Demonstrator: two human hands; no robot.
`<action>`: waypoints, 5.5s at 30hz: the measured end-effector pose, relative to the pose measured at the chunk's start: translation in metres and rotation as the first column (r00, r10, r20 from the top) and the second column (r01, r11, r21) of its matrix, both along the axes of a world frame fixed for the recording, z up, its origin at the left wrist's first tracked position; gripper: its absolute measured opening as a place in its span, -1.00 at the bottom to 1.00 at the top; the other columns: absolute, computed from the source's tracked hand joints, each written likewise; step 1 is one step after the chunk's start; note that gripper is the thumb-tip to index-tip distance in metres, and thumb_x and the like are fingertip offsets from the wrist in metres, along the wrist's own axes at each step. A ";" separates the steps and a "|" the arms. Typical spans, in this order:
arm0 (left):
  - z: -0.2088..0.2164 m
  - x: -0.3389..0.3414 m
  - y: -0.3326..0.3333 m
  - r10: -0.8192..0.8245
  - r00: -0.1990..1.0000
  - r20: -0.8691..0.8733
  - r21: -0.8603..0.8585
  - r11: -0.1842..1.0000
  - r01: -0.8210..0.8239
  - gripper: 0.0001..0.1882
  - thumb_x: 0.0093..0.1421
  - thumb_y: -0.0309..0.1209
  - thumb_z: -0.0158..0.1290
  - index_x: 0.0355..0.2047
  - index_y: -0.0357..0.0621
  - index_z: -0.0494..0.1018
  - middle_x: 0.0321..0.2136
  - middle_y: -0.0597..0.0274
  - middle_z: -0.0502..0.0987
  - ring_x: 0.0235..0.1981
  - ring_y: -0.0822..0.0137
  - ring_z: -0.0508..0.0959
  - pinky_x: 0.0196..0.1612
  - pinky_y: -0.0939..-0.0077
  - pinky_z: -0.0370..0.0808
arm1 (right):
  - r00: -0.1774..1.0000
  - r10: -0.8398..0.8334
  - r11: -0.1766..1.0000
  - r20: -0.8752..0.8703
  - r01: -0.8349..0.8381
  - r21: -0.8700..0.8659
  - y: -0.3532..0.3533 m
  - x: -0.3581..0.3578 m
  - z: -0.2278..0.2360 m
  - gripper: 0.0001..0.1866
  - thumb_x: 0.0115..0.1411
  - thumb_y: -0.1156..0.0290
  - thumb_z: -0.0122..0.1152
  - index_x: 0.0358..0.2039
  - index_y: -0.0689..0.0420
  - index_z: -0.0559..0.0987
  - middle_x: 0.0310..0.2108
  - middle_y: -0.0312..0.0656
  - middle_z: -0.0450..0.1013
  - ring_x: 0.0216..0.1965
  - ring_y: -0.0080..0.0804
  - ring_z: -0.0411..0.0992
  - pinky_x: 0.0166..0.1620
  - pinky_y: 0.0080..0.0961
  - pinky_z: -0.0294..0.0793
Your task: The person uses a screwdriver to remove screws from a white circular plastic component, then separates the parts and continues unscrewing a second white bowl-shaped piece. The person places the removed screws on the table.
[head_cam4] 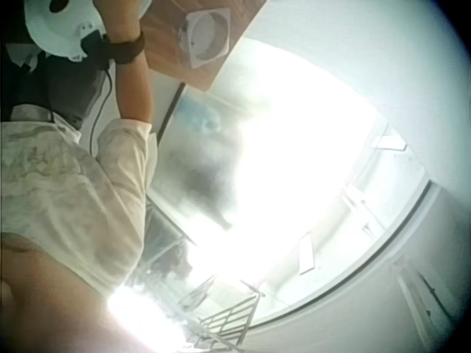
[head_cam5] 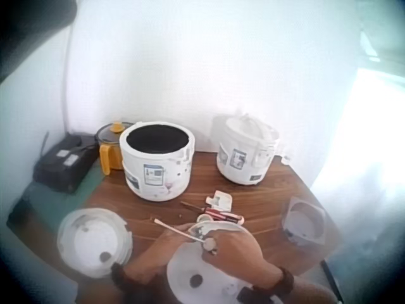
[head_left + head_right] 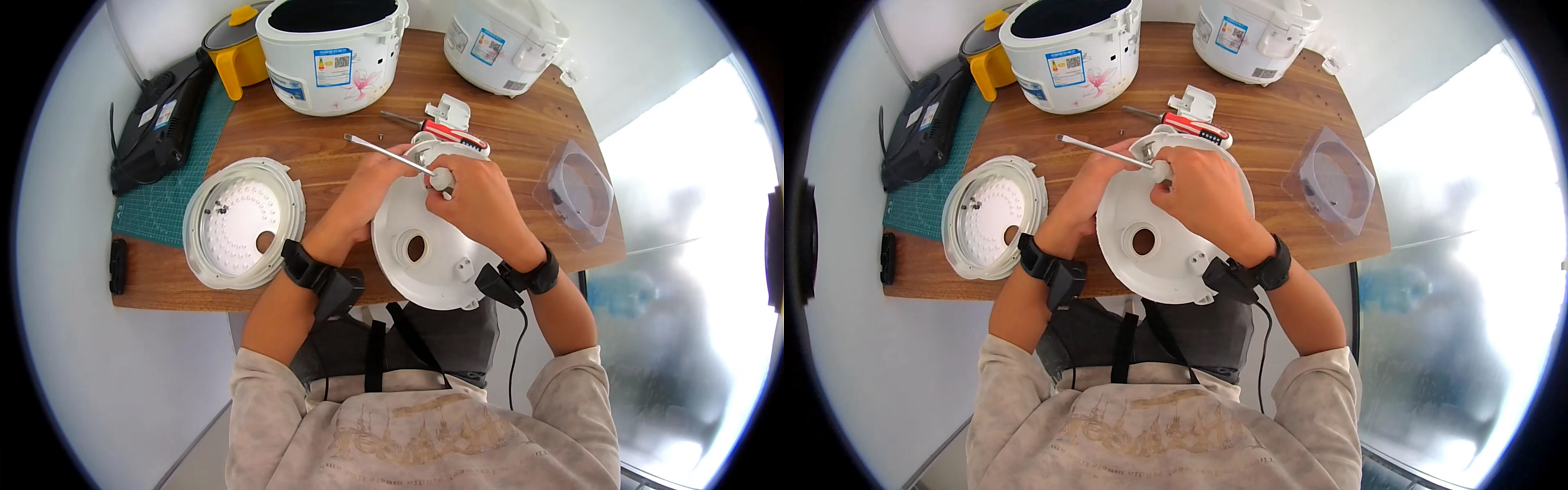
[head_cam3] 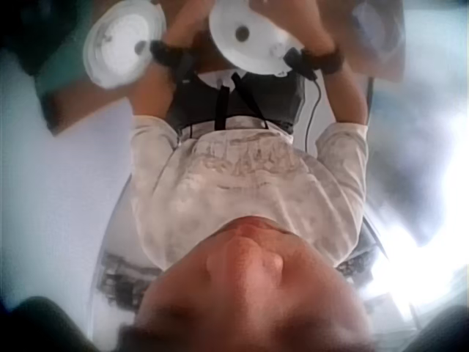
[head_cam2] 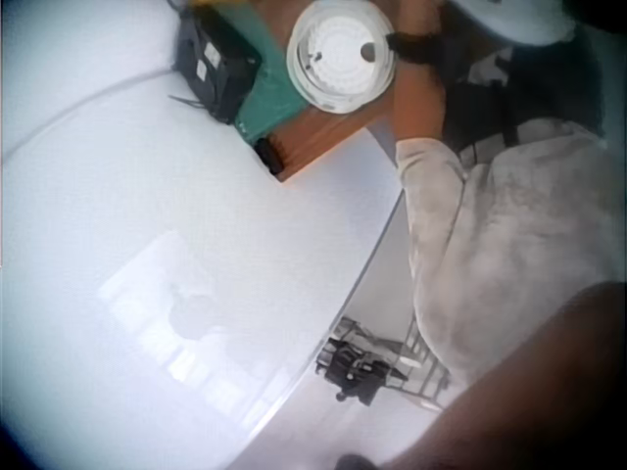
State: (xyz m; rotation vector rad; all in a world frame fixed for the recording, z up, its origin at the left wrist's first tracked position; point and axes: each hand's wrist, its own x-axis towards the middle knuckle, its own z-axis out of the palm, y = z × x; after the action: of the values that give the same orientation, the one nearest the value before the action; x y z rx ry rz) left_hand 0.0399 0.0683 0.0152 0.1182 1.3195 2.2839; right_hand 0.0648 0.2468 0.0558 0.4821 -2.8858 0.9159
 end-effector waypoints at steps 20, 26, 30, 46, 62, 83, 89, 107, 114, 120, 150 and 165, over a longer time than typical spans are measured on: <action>0.001 -0.006 0.000 -0.015 0.999 0.036 -0.014 1.000 0.015 -0.52 0.19 -0.44 -0.06 0.13 -0.30 0.46 -0.17 0.15 0.62 -0.24 0.37 0.65 -0.18 0.47 0.59 | 0.965 -0.216 0.968 0.150 0.232 -0.093 0.066 0.027 0.010 -0.84 0.09 0.37 0.29 -0.34 0.17 0.60 -0.54 -0.02 0.52 -0.50 -0.05 0.49 -0.33 -0.31 0.49; -0.003 -0.009 -0.003 -0.026 1.000 0.006 -0.038 0.999 0.027 -0.52 0.20 -0.44 -0.05 0.14 -0.29 0.45 -0.13 0.15 0.62 -0.20 0.38 0.65 -0.13 0.49 0.58 | 0.968 -0.209 0.978 0.138 0.205 0.038 0.077 0.028 -0.006 -0.77 0.09 0.31 0.30 -0.29 0.16 0.59 -0.49 0.00 0.57 -0.41 0.03 0.56 -0.26 -0.19 0.51; 0.005 -0.007 -0.004 -0.020 0.998 0.053 -0.072 0.997 0.023 -0.50 0.20 -0.45 -0.03 0.17 -0.28 0.44 -0.06 0.13 0.60 -0.13 0.36 0.64 -0.08 0.48 0.58 | 0.950 -0.250 0.968 0.187 0.249 0.026 0.074 0.032 0.001 -0.68 0.08 0.32 0.32 -0.17 0.16 0.53 -0.39 0.02 0.58 -0.34 0.06 0.55 -0.19 -0.18 0.50; -0.007 -0.011 -0.007 -0.017 0.998 0.055 -0.135 0.990 0.024 -0.43 0.19 -0.46 -0.01 0.25 -0.22 0.34 -0.03 0.10 0.56 -0.09 0.29 0.63 -0.06 0.42 0.60 | 0.971 -0.215 0.925 0.104 0.236 -0.299 0.088 0.071 0.032 -0.72 0.11 0.53 0.41 -0.13 0.19 0.65 -0.28 -0.16 0.58 -0.30 -0.41 0.53 -0.18 -0.53 0.49; 0.006 -0.005 -0.003 0.010 0.998 0.068 -0.132 0.991 -0.001 -0.48 0.23 -0.41 -0.06 0.22 -0.21 0.38 -0.07 0.15 0.58 -0.13 0.34 0.63 -0.09 0.44 0.60 | 0.984 -0.177 0.956 -0.029 0.164 -0.244 0.082 0.074 0.028 -0.77 0.12 0.51 0.42 -0.18 0.19 0.67 -0.35 -0.16 0.55 -0.36 -0.36 0.52 -0.25 -0.52 0.49; -0.006 -0.008 -0.002 -0.098 0.993 0.067 -0.036 0.994 0.100 -0.45 0.30 -0.40 -0.08 0.31 -0.15 0.26 0.07 0.11 0.51 0.03 0.30 0.59 0.07 0.39 0.56 | 0.949 -0.123 0.987 -0.290 0.086 -0.136 0.030 0.047 0.081 -0.76 0.15 0.31 0.39 -0.28 0.19 0.60 -0.40 -0.12 0.59 -0.43 -0.19 0.57 -0.39 -0.34 0.50; -0.023 -0.011 0.003 -0.069 0.994 0.082 -0.110 0.991 0.078 -0.50 0.34 -0.48 -0.10 0.29 -0.19 0.24 0.05 0.03 0.51 -0.02 0.23 0.61 0.02 0.30 0.60 | 0.978 -0.114 0.973 -0.175 0.146 0.181 0.030 0.025 0.094 -0.70 0.14 0.20 0.34 -0.41 0.21 0.60 -0.58 -0.05 0.53 -0.53 -0.03 0.51 -0.39 -0.29 0.47; -0.030 -0.010 0.006 -0.082 0.994 0.072 -0.249 0.963 0.098 -0.51 0.39 -0.51 -0.06 0.32 -0.15 0.26 0.06 0.07 0.51 -0.01 0.24 0.61 0.01 0.30 0.63 | 0.992 0.113 0.977 0.064 -0.122 0.174 0.057 -0.015 0.106 -0.74 0.18 0.29 0.33 -0.42 0.20 0.49 -0.55 -0.23 0.43 -0.48 -0.47 0.34 -0.38 -0.49 0.35; -0.027 -0.010 0.007 -0.080 0.993 0.083 -0.243 0.965 0.099 -0.51 0.37 -0.52 -0.05 0.31 -0.12 0.29 0.04 0.11 0.52 -0.04 0.30 0.61 -0.03 0.36 0.61 | 0.964 0.166 0.937 0.208 -0.220 0.272 0.084 -0.045 0.106 -0.81 0.16 0.34 0.37 -0.36 0.18 0.56 -0.51 -0.30 0.47 -0.43 -0.55 0.40 -0.31 -0.58 0.39; -0.027 -0.010 0.007 -0.092 0.993 0.078 -0.247 0.963 0.109 -0.49 0.36 -0.51 -0.04 0.31 -0.12 0.28 0.04 0.11 0.52 -0.04 0.29 0.61 -0.03 0.36 0.61 | 0.971 0.201 0.959 0.129 -0.222 0.176 0.084 -0.075 0.095 -0.73 0.11 0.23 0.45 -0.27 0.12 0.65 -0.47 -0.32 0.57 -0.41 -0.54 0.50 -0.31 -0.54 0.45; -0.025 -0.007 0.008 -0.079 0.995 0.065 -0.249 0.964 0.093 -0.48 0.32 -0.51 -0.01 0.30 -0.18 0.32 0.01 0.09 0.56 -0.10 0.30 0.64 -0.07 0.39 0.63 | 0.981 0.190 0.948 -0.032 -0.175 0.265 0.075 -0.078 0.085 -0.61 0.20 0.13 0.39 -0.28 0.11 0.40 -0.54 -0.17 0.43 -0.53 -0.40 0.33 -0.45 -0.40 0.29; -0.023 -0.006 0.008 -0.084 0.993 0.080 -0.235 0.967 0.101 -0.49 0.32 -0.51 -0.01 0.29 -0.18 0.33 0.01 0.09 0.55 -0.10 0.31 0.64 -0.10 0.41 0.63 | 0.962 0.273 0.928 0.006 -0.265 0.264 0.049 -0.055 0.109 -0.72 0.18 0.42 0.41 -0.19 0.10 0.47 -0.38 -0.28 0.48 -0.38 -0.58 0.43 -0.31 -0.60 0.45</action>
State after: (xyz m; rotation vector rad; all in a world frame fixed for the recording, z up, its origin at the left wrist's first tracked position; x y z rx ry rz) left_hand 0.0335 0.0760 -0.0076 0.0178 1.5080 2.0156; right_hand 0.0102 0.2953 0.1644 0.9251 -2.9745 0.5423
